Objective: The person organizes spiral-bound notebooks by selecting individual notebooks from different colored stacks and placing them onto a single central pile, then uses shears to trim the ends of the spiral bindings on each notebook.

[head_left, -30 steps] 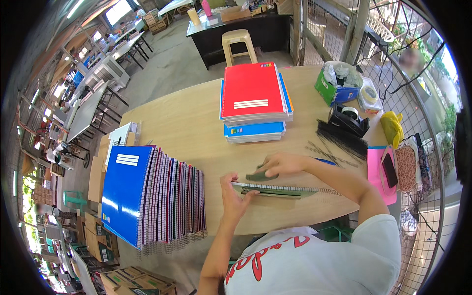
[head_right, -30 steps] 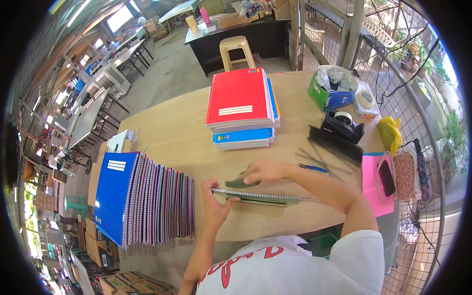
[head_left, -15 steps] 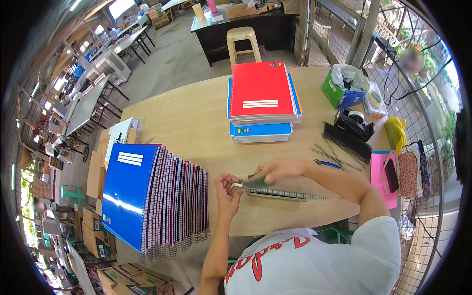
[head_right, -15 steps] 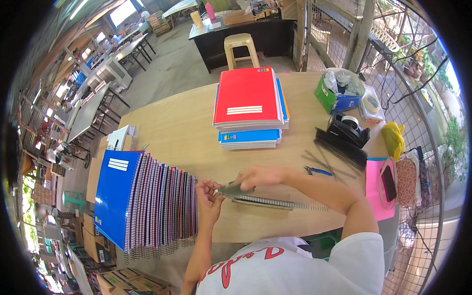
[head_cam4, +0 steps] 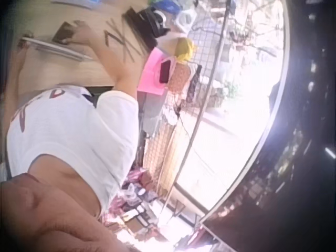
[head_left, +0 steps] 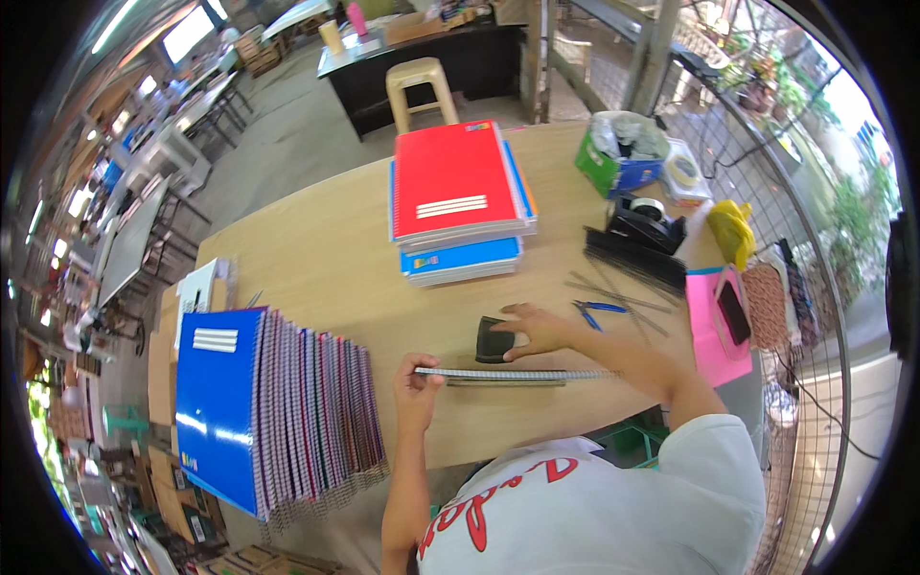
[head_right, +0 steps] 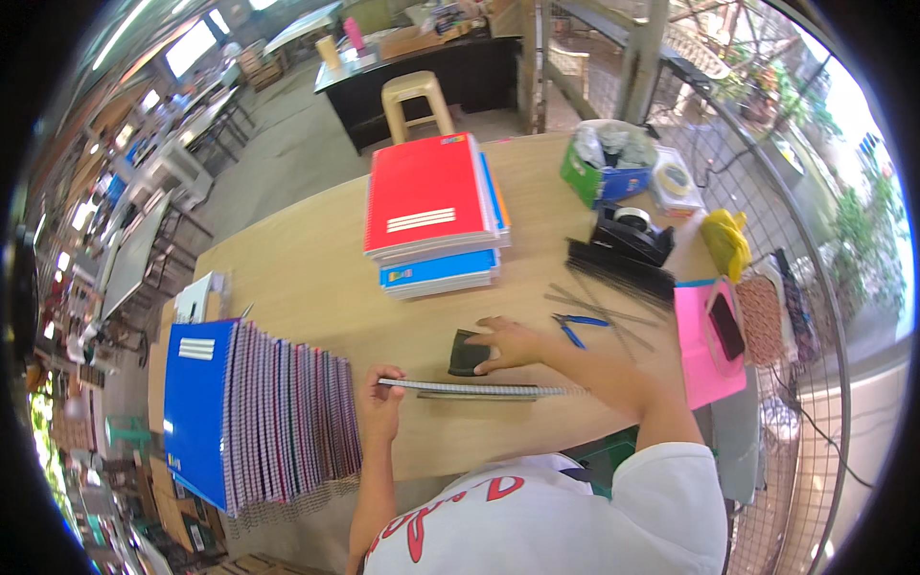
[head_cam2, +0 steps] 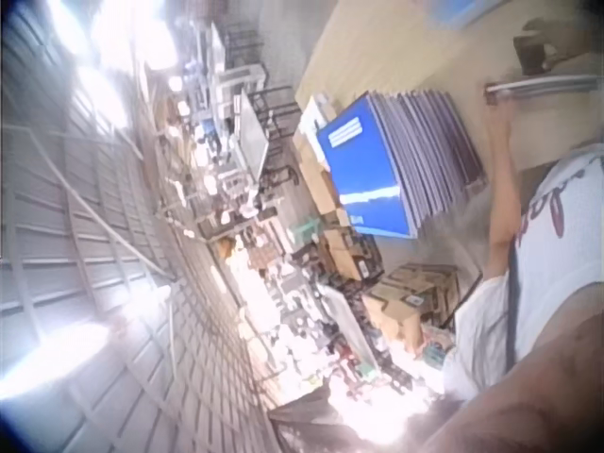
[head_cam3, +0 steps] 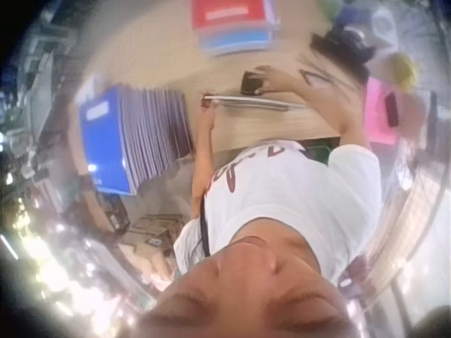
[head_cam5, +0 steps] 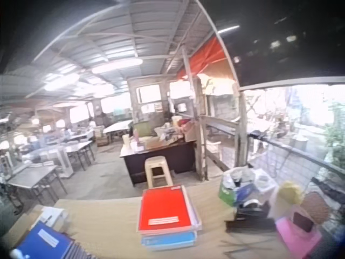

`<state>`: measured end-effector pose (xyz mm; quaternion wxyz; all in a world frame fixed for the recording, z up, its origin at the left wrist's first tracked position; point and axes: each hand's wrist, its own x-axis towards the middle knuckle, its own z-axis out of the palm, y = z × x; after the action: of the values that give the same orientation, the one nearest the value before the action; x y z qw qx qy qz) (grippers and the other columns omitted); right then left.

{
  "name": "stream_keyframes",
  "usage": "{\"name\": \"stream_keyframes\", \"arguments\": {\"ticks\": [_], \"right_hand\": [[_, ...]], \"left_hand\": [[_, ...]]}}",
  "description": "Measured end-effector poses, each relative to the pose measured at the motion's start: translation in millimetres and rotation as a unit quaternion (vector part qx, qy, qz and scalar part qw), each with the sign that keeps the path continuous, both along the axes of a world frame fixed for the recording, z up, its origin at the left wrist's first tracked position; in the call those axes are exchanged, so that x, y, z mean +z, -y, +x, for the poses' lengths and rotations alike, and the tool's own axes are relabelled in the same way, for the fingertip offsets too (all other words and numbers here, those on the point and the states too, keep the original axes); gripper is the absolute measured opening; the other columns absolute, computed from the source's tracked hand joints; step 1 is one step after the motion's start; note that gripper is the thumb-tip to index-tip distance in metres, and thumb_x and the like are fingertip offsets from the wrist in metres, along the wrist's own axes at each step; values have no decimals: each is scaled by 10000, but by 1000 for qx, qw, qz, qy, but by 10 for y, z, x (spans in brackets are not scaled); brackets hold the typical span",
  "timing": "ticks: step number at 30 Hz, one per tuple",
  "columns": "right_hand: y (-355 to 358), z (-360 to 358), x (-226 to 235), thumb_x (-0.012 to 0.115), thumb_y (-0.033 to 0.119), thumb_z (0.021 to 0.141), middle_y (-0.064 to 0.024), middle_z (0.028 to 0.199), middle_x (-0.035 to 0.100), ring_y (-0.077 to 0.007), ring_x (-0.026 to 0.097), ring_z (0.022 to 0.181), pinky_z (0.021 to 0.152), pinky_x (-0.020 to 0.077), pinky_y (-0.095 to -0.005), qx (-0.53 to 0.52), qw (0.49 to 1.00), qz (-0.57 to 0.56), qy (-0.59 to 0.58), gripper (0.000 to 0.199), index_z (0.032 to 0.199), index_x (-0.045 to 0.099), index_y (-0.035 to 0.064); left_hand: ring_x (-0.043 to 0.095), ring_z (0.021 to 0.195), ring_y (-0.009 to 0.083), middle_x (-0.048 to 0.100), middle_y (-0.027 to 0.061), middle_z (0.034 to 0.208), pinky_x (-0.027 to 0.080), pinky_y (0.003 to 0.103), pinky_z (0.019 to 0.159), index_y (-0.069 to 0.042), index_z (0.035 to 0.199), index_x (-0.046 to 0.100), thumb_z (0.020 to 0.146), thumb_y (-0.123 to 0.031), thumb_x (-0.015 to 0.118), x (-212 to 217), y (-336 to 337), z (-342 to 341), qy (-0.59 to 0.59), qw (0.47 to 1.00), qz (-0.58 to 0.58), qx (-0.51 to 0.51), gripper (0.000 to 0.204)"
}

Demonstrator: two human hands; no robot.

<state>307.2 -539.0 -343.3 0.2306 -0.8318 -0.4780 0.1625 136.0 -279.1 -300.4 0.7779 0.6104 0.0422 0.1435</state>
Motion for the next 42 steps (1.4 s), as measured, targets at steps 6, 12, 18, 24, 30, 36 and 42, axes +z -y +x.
{"name": "stream_keyframes", "arguments": {"ticks": [6,12,18,24,30,36,42], "right_hand": [[1157,-361,-339,778,352,779,-217,1349,446,-401,452,1219,1008,393,-499,-426,885,-51,184,613,1258,554,41],[1374,-419,-492,758,280,798,-190,1259,494,-389,464,1183,1002,384,-510,-387,900,-4,198,525,1198,547,14],[1211,-167,-241,744,248,820,-181,1099,589,-391,549,1060,930,446,-487,-357,906,129,185,467,1200,560,48],[-69,-178,1785,741,245,805,-128,1043,629,-323,597,1029,962,457,-454,28,961,182,206,347,1082,641,62],[-941,-262,2147,709,202,731,-33,941,609,-212,591,1033,1108,342,-527,250,850,111,451,224,930,676,104],[-1159,-268,2280,687,201,732,9,903,612,-192,588,1030,1123,329,-506,362,787,92,491,114,823,700,134],[-1193,-322,2260,689,249,758,16,920,641,-176,595,1010,1038,382,-459,381,753,92,528,68,800,712,201]], "left_hand": [[541,915,133,567,36,950,432,268,838,-57,970,586,808,-225,823,-41,149,85,17,999,12,42,333],[547,901,135,593,27,947,428,269,836,-52,981,611,798,-202,837,-16,133,75,17,997,-34,62,327],[594,918,131,652,46,975,467,280,842,-52,1030,641,791,-54,812,-17,113,96,10,994,-90,54,294],[633,998,154,678,75,1046,485,294,911,-31,1158,616,807,3,775,92,149,89,2,995,-84,50,387],[633,1037,134,673,71,1094,495,264,907,-8,1268,542,815,10,765,59,152,130,12,994,-94,50,505],[623,1091,135,659,60,1176,497,254,903,-5,1300,519,811,-10,781,61,136,172,39,996,-67,47,554],[616,1124,140,641,68,1237,497,254,906,-10,1323,501,799,-3,787,-11,116,210,38,995,-76,49,597]]}}
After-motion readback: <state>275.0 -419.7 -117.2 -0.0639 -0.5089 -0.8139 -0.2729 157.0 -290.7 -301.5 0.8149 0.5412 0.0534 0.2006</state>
